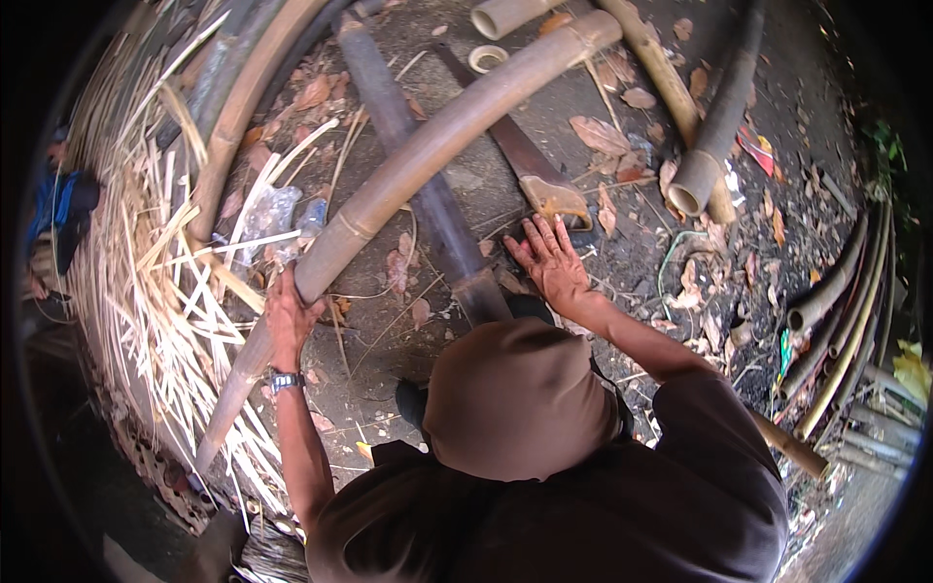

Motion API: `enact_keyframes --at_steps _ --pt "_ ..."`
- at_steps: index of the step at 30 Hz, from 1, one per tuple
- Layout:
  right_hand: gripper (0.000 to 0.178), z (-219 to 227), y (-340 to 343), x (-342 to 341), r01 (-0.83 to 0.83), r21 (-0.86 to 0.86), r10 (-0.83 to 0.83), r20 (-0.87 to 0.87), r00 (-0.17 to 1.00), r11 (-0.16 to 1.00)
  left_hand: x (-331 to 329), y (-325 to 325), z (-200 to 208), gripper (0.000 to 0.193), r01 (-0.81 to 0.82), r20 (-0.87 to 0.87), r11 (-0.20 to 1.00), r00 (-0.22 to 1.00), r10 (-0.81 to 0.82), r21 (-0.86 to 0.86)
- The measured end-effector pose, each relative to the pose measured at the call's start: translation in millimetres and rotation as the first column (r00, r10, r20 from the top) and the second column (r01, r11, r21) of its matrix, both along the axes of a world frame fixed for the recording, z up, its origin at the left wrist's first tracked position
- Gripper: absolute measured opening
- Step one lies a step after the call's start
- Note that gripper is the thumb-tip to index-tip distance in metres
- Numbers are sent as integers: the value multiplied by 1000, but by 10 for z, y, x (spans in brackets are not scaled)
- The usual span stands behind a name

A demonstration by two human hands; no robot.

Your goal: The person measures bamboo poles with a tape measure and cuts them with a hand saw. They repeatedly measure, position, and saw through the poles, then place the cut pieces aside.

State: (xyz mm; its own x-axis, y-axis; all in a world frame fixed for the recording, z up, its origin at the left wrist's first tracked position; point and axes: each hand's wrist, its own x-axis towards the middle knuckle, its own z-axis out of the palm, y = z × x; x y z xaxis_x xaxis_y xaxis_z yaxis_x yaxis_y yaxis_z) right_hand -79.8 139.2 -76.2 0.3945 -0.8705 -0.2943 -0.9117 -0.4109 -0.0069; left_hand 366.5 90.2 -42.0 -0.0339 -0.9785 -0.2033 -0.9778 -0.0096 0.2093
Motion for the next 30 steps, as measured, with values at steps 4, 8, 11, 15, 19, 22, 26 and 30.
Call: enact_keyframes --at_steps 4,8,11,15,19,22,26,30 --pt "62 -141 -182 -103 -179 39 181 -81 980 983 -68 31 -40 86 27 12 992 1000 -26 -123" --pt "78 301 -263 -134 -93 290 19 247 969 952 -149 121 -1 94 -37 22 997 999 38 -63" --pt "85 500 -115 -121 192 324 -364 634 682 926 -283 129 56 92 -38 6 983 999 40 -179" --pt "77 520 -205 -23 240 659 -670 741 -47 712 -247 187 51 83 -29 -18 969 1000 25 -246" --pt "47 660 -418 -134 -145 797 -680 386 -624 586 -344 123 -38 77 -35 -74 969 997 18 -243" --pt "48 509 -525 -230 -250 844 -517 38 -855 474 -343 151 -77 75 -48 -78 962 997 28 -270" --pt "54 54 -505 -791 -161 805 -393 97 -914 572 -325 228 -13 72 -59 -127 956 992 23 -289" --pt "58 -108 -553 -1037 329 857 12 354 -935 396 -320 272 20 69 -47 -167 950 986 -6 -310"
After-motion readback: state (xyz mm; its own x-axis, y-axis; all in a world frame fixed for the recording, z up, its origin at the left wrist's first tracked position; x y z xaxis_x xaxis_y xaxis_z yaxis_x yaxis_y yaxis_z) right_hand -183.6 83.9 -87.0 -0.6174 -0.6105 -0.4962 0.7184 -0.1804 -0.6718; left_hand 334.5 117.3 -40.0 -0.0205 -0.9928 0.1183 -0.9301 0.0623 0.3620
